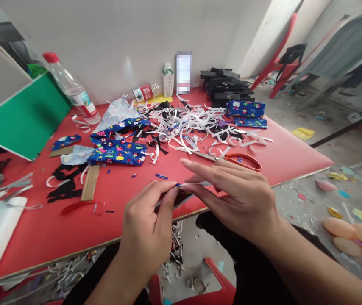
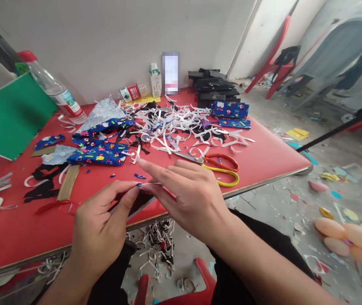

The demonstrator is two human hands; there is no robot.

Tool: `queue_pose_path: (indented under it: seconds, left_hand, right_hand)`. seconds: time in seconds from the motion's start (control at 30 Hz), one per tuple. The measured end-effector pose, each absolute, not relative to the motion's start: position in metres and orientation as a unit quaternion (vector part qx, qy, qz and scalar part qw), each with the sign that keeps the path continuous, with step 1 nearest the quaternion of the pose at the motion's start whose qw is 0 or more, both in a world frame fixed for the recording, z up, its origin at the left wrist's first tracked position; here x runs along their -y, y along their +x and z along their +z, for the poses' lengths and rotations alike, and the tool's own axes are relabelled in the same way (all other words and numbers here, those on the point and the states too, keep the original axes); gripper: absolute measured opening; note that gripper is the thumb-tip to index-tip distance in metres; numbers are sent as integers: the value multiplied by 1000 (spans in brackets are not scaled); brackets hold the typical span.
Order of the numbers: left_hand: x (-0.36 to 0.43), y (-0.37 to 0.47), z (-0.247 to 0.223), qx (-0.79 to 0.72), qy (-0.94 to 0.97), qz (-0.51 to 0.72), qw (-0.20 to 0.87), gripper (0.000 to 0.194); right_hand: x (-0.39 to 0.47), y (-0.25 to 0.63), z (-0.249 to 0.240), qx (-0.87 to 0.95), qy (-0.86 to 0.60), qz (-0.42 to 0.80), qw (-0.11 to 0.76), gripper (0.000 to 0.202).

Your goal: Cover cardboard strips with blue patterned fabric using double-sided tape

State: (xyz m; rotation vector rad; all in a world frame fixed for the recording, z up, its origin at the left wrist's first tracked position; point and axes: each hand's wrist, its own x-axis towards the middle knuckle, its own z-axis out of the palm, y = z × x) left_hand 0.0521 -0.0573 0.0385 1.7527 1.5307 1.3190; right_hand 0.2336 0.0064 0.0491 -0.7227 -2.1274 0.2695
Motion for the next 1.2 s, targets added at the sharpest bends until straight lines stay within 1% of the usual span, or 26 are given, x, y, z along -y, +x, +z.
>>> queue_pose_path:
  seconds: [0.03,0.13,0.17,0.27,0.33,0.4,0.53,0.6,0.67,0.73,0.77,0.83,0.9,0.97,1.07,1.1,1.17,1.2]
  left_hand:
    - [57,54,37,-556,644,478,218,15]
    - [55,57,33,-555,660,470,187,16]
    - [54,58,31,-554,666,468,177,16]
    - [55,59,29,-545,694,447,145,19]
    - [56,61,29,-547,707,426,144,21]
    - [55,62,29,-560,692,414,188,24]
    - [43,60,25,-599,574,430,356,25]
    - [34,54,19,-625,485,461,402,24]
    - [26,47,13,-626,377,516,447,22]
    - [21,44,10,-591,285,568,496,28]
    - [20,44,10,-570,253,586,518,32]
    - [19,48,11,-537,214,605,548,37]
    - [19,55,12,-521,192,610,565,39]
    - [18,60,11,-516,190,619,560,38]
    - [14,59,6,-521,208,660,500,31]
    - [13,57,5,-523,216,679,468,29]
    - [12,50,3,-525,251,713,391,24]
    - [12,47,3,-524,276,725,353,22]
  right_hand:
    - [-7,233,48,850,-293,108,424,27]
    - [-10,236,45,861,-284,123,404,7]
    - [-12,237,44,867,-277,124,396,5]
    - [-16,244,41,887,-253,117,367,9]
    - [-17,247,37,901,-245,113,340,10]
    - [-19,249,32,910,-245,94,320,9]
    - [-21,250,25,919,-229,28,321,8]
    - [-20,252,25,912,-203,11,356,7]
    - [-19,253,27,886,-193,18,422,9]
    - [-19,253,30,846,-223,63,481,12]
    - [-19,253,31,825,-249,102,497,11]
    - [-19,251,32,791,-298,191,499,10]
    - [-18,249,33,772,-324,265,478,10]
    - [-17,248,33,762,-339,314,454,9]
    - [-14,249,34,728,-364,373,445,6]
    - [-13,251,34,715,-370,394,444,16]
    - [-12,253,36,699,-376,424,436,45]
    - [-12,254,37,696,-378,431,431,55]
